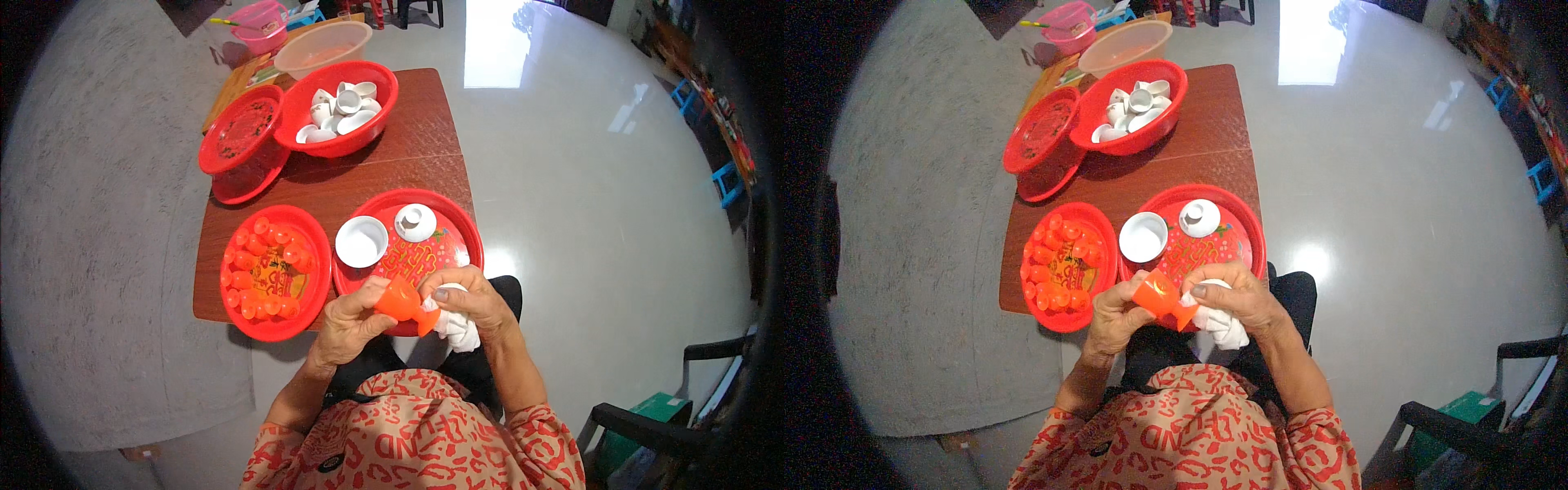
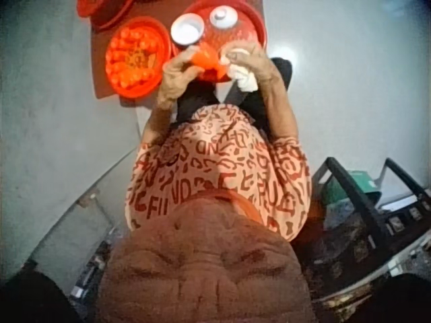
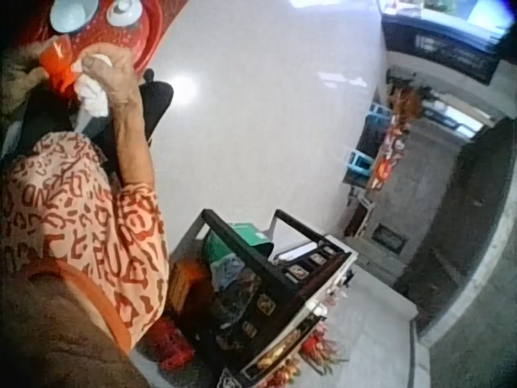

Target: The person sits on the floor and wipes small orange plastic cups and white ceramic bowls with a white cloth. They handle the items one at a time, wiping the exterior and interior surfaces before placing them into red plastic trays.

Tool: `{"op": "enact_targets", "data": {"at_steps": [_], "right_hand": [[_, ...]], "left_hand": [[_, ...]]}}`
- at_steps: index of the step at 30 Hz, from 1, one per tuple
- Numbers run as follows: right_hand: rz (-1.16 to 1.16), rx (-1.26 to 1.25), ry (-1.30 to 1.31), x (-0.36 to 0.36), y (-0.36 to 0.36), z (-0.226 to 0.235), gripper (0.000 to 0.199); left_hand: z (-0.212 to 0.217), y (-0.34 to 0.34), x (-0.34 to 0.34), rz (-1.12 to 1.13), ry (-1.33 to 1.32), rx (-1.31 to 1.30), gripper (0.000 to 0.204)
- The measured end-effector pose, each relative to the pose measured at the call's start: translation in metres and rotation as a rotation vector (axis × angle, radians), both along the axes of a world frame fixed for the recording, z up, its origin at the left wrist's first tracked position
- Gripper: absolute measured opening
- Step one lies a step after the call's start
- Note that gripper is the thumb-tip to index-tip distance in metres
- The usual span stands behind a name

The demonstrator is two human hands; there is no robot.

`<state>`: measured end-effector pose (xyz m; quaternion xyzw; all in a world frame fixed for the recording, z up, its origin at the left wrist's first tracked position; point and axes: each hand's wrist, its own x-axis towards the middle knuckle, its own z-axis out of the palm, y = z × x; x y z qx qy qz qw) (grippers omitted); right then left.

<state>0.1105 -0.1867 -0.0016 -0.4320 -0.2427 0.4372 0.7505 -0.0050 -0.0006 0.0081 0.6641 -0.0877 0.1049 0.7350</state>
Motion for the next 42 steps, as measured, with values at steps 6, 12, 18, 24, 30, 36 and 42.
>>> {"op": "enact_targets", "data": {"at_steps": [6,12,18,24,30,36,42], "right_hand": [[-0.15,0.074,0.252,-0.015,0.005,-0.003,0.024],[-0.163,0.092,0.311,-0.029,0.008,-0.003,0.026],[-0.837,-0.11,-0.978,-0.041,0.007,0.024,0.019],[-1.025,-0.25,-1.518,-0.032,0.028,0.012,0.032],[-1.039,-0.236,-1.57,-0.037,0.029,-0.004,0.032],[-1.055,-0.203,-1.588,-0.037,0.027,-0.015,0.034],[-1.093,-0.177,-1.588,-0.028,0.028,-0.001,0.035]], "left_hand": [[-0.003,-0.012,0.003,0.086,0.016,-0.228,0.023],[-0.002,-0.027,0.013,0.281,-0.001,-0.273,0.018],[0.008,-0.03,0.012,0.475,-0.031,-0.01,0.01],[0.004,-0.035,0.014,0.61,-0.154,0.411,0.015],[0.0,-0.036,0.013,0.626,-0.093,0.315,0.015],[0.007,-0.039,0.016,0.584,-0.075,0.229,0.013],[0.012,-0.04,0.015,0.521,0.048,0.07,0.009]]}}
